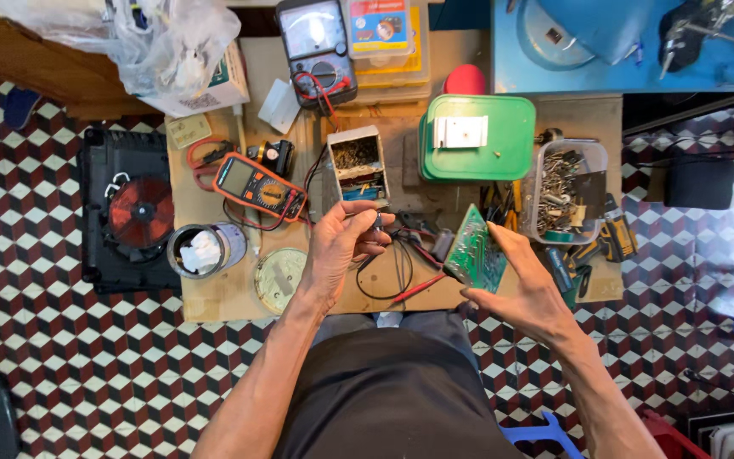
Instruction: The person works on a green circuit board, using pliers to trim wires and a heat gun to apply heat to a component. They also use a power drill to remove a heatsink and handle various tools and components on the workbench.
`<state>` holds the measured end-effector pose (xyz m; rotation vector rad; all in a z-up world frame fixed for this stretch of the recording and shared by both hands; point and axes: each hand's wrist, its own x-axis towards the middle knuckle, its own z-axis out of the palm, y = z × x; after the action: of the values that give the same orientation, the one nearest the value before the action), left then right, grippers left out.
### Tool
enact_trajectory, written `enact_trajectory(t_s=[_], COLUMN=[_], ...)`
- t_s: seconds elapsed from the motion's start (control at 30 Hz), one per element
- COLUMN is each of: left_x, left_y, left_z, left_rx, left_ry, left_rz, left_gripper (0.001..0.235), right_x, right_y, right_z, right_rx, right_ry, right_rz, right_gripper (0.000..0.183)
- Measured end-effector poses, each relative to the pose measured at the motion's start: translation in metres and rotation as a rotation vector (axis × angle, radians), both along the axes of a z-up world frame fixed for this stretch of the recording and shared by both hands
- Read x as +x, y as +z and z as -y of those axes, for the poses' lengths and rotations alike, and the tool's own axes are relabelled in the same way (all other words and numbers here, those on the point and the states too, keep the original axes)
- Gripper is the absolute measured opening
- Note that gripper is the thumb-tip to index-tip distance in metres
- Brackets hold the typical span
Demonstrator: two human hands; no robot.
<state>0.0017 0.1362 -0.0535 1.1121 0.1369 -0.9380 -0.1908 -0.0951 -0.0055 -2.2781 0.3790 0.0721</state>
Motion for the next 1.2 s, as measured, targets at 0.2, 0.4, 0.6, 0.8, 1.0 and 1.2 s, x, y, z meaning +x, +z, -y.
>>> enact_trajectory(t_s=[0.2, 0.4, 0.6, 0.8, 1.0, 1.2], left_x=[0.006, -0.002, -0.004, 0.0, 0.003, 0.013], left_y=[0.043, 0.059, 0.049, 0.051, 0.051, 0.054], left_z=[0.046, 0.083, 0.093, 0.096, 0.11, 0.129], left_rx=[-0.118, -0.098, -0.095, -0.187, -0.059, 0.055], left_ry=[-0.12, -0.113, -0.072, -0.099, -0.183, -0.168], left_rz=[-0.036, -0.09, -0.069, -0.161, 0.024, 0.182], left_gripper=[0.03, 0.031, 0.031, 0.042, 0.05, 0.038], right_x=[-0.001, 0.023, 0.029, 0.033, 0.035, 0.038], right_y=[0.019, 0.009, 0.005, 0.0, -0.003, -0.003], right_z=[-0.003, 0.0, 0.017, 0.033, 0.044, 0.053], right_rx=[1.174, 1.81, 1.865, 1.8, 1.853, 1.825], right_ry=[-0.366, -0.461, -0.501, -0.588, -0.551, -0.601], right_rz=[0.343, 0.548, 0.402, 0.258, 0.259, 0.206], right_gripper=[0.094, 0.073, 0.071, 0.073, 0.073, 0.069])
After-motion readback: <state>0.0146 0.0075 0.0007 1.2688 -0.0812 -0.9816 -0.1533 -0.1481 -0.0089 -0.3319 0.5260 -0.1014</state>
